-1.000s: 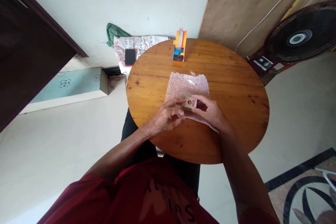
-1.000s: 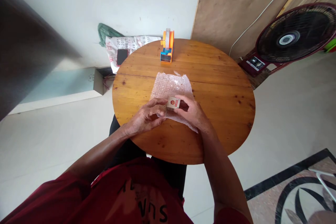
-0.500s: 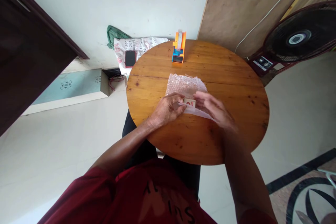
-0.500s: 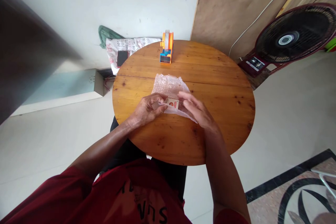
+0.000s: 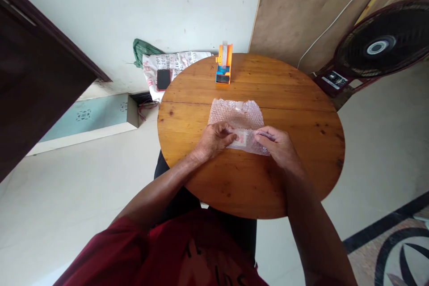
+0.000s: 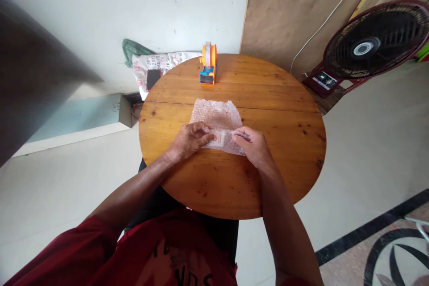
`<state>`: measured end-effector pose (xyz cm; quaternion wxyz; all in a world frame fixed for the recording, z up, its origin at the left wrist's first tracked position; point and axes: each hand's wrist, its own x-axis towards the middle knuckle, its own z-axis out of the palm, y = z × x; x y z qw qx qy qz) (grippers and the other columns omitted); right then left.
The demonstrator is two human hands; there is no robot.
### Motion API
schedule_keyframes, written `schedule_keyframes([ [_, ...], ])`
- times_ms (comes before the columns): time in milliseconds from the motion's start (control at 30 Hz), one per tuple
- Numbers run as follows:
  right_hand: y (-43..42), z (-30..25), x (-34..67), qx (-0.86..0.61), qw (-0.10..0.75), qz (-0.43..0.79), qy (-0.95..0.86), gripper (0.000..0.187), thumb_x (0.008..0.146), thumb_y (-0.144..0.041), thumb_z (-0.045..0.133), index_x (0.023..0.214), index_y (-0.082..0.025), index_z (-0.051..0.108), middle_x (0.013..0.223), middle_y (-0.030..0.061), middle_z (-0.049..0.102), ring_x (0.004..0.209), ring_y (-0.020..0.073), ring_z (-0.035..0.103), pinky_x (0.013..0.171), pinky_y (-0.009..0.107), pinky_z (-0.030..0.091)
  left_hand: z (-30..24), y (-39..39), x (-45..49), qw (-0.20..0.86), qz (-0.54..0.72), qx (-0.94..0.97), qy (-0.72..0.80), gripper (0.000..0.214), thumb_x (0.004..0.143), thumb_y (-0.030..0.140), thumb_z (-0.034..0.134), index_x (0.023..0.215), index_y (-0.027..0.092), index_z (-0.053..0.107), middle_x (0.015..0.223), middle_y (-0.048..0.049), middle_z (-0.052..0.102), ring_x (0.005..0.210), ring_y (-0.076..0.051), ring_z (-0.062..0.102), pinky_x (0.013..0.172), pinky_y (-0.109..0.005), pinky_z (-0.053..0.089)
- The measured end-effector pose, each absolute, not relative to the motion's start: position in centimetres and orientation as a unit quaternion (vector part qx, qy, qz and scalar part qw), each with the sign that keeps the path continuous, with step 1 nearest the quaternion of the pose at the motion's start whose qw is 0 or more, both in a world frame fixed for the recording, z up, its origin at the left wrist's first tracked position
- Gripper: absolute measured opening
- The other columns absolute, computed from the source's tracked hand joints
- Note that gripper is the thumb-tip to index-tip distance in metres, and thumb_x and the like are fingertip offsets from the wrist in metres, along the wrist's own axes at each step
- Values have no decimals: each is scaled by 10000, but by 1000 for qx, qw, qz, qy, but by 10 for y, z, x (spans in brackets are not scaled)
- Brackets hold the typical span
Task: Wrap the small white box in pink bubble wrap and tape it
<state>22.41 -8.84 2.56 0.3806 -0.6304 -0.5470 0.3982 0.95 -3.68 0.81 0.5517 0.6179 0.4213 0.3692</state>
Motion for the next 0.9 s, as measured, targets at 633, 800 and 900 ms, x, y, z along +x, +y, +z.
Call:
schedule_keyframes([
  [633, -90, 20, 226, -661, 352, 180, -637, 161, 846, -380, 673, 943, -254, 688, 864, 45, 716, 788, 234, 647, 721, 387, 502, 11, -42, 6, 665, 335, 549, 380, 308, 715, 235, 737, 928, 182, 520, 740, 17, 669, 577, -59, 511, 542, -188, 338],
  [800, -109, 32, 199, -579, 345, -63, -736, 115, 921, -256, 603, 925, -276, 716, 1087, 71, 736, 1096, 287, 622, 973, 474, 397, 14, -46, 7, 660, 335, 549, 389, 251, 743, 180, 690, 944, 172, 541, 723, 34, 639, 572, -55, 483, 552, -190, 350],
  [900, -119, 37, 180, -501, 293, -96, -809, 175, 942, -185, 574, 951, -291, 713, 1052, 21, 765, 1064, 244, 632, 940, 444, 357, 13, -46, 6, 622, 345, 574, 406, 235, 748, 176, 689, 956, 165, 581, 759, 25, 626, 650, -76, 531, 617, -204, 414],
])
